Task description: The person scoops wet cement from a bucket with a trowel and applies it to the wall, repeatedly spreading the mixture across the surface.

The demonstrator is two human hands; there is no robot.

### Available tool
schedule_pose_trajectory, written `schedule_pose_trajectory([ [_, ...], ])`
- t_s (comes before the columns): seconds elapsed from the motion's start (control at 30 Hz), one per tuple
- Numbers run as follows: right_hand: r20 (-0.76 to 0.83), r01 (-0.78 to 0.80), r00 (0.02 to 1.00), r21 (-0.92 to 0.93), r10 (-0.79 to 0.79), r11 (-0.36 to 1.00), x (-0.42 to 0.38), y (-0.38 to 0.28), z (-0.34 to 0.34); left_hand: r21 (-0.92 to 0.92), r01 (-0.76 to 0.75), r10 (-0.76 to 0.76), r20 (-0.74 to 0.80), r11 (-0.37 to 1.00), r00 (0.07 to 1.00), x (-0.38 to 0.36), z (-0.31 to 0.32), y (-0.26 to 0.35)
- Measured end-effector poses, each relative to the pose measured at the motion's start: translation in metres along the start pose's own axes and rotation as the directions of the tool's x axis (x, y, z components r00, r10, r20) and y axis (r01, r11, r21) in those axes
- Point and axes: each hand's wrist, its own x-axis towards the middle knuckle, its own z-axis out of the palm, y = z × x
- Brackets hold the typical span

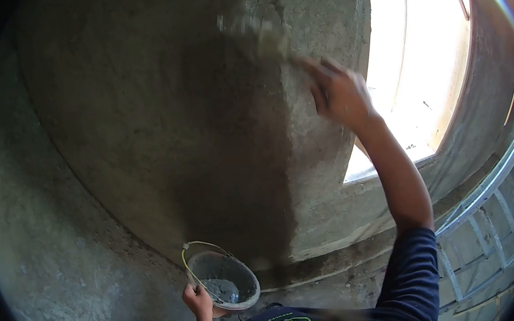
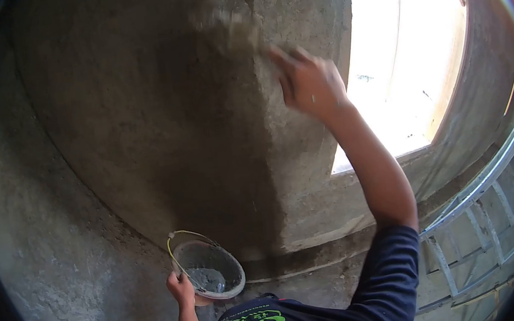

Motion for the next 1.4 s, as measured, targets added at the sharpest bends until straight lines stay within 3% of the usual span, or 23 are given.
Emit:
schedule_pose_trajectory([
  [0.1,0.306,0.061,0.952,-0.114,-0.023,0.992,-0.074,-0.009,0.019,0.017,0.064,-0.064,0.035,0.998,0.997,-0.003,0.003,-0.003],
  [0.13,0.367,0.081,0.929,-0.059,-0.054,0.995,-0.103,-0.009,0.030,0.023,0.065,-0.066,0.036,0.998,0.997,-0.004,0.004,-0.002],
  [0.23,0.417,0.116,0.902,0.015,-0.112,0.993,-0.142,-0.002,0.031,0.004,0.066,-0.066,0.055,0.998,0.996,-0.014,0.013,0.003],
  [0.27,0.402,0.134,0.906,0.031,-0.135,0.991,-0.144,0.002,0.030,0.014,0.034,-0.035,0.053,0.999,0.998,-0.015,0.016,0.005],
  [0.33,0.153,0.013,0.988,0.025,-0.017,1.000,-0.113,0.011,0.020,0.036,-0.005,0.003,0.051,0.999,0.999,-0.016,0.019,0.010],
  [0.4,-0.070,-0.069,0.995,0.109,0.077,0.992,-0.066,0.017,0.007,-0.017,0.021,-0.020,0.072,1.000,0.997,-0.020,0.025,0.016],
  [0.53,-0.183,-0.153,0.968,0.108,0.171,0.982,-0.034,0.007,0.032,0.026,0.028,-0.031,0.101,0.999,0.994,-0.030,0.023,0.019],
  [0.73,0.141,-0.366,0.930,0.249,0.340,0.897,-0.167,-0.074,0.096,-0.046,0.022,-0.018,0.075,0.999,0.997,-0.046,0.006,0.018],
  [0.83,0.262,-0.407,0.905,0.303,0.335,0.862,-0.264,-0.104,0.120,-0.133,0.027,-0.016,0.077,0.991,0.997,-0.056,-0.009,0.012],
  [0.93,0.480,-0.527,0.808,0.330,0.341,0.783,-0.327,-0.134,0.092,-0.130,0.029,-0.016,0.099,0.991,0.995,-0.063,-0.024,0.015],
  [0.97,0.481,-0.523,0.810,0.332,0.336,0.785,-0.342,-0.140,0.087,-0.131,0.032,-0.019,0.096,0.991,0.995,-0.061,-0.029,0.019],
  [1.03,0.531,-0.569,0.813,0.633,0.240,0.525,-0.359,-0.150,0.069,-0.138,-0.054,0.066,0.087,0.989,0.994,-0.066,-0.041,0.022],
  [1.07,0.727,-0.679,0.674,0.537,0.133,0.501,-0.361,-0.146,0.052,-0.132,-0.098,0.109,0.084,0.986,0.990,-0.065,-0.046,0.019],
  [1.1,0.797,-0.651,0.605,0.493,0.002,0.577,-0.359,-0.144,0.044,-0.126,-0.129,0.140,0.079,0.984,0.987,-0.065,-0.052,0.017],
  [1.17,0.903,-0.454,0.392,0.358,-0.177,0.816,-0.339,-0.150,0.027,-0.138,-0.067,0.086,0.136,0.988,0.987,-0.064,-0.064,0.016],
  [1.2,0.902,-0.379,0.347,0.386,-0.257,0.841,-0.329,-0.157,0.023,-0.163,-0.131,0.150,0.106,0.978,0.983,-0.064,-0.074,0.028],
  [1.23,0.893,-0.308,0.303,0.423,-0.334,0.852,-0.323,-0.168,0.021,-0.124,-0.108,0.125,0.135,0.986,0.983,-0.065,-0.083,0.028],
  [1.27,0.850,-0.218,0.322,0.496,-0.418,0.841,-0.320,-0.177,0.022,-0.128,-0.145,0.159,0.112,0.981,0.981,-0.065,-0.088,0.034],
  [1.3,0.795,-0.121,0.354,0.561,-0.493,0.819,-0.316,-0.187,0.027,-0.145,-0.072,0.095,0.156,0.987,0.983,-0.065,-0.099,0.044],
  [1.4,0.766,-0.176,0.240,0.638,-0.596,0.750,-0.297,-0.215,0.050,-0.186,0.007,0.026,0.176,0.982,0.984,-0.067,-0.110,0.041],
])
